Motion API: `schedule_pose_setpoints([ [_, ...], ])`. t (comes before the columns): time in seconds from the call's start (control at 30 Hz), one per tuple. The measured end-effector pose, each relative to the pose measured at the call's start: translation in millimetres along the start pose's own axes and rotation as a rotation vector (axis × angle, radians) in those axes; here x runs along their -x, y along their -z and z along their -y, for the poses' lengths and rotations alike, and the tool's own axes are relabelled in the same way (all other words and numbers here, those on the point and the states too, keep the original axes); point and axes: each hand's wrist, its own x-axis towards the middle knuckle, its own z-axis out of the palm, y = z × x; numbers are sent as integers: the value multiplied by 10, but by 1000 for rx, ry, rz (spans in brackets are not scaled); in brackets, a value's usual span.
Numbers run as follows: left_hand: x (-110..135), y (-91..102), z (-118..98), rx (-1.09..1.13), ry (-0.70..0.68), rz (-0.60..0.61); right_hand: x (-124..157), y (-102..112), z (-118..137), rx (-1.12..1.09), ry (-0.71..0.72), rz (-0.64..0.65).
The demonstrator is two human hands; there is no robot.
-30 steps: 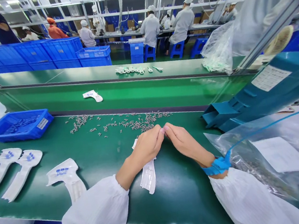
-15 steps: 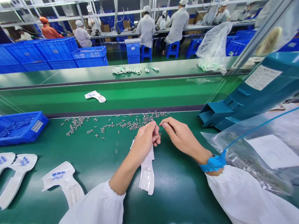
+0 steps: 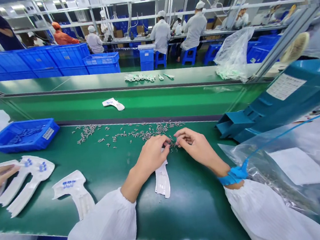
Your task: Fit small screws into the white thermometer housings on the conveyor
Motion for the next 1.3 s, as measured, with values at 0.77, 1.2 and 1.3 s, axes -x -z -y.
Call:
schedule_pose_setpoints([
  [0.77,1439,-4,-374,35,120,-134,211,-27,229,144,-28,258],
  [1.2,1294,-147,-582,0,53,-564,681,-374,648,-318,-258,378],
  [1.3,1285,-156,-584,53,100,-586,689,-371,664,-325,-248,374],
])
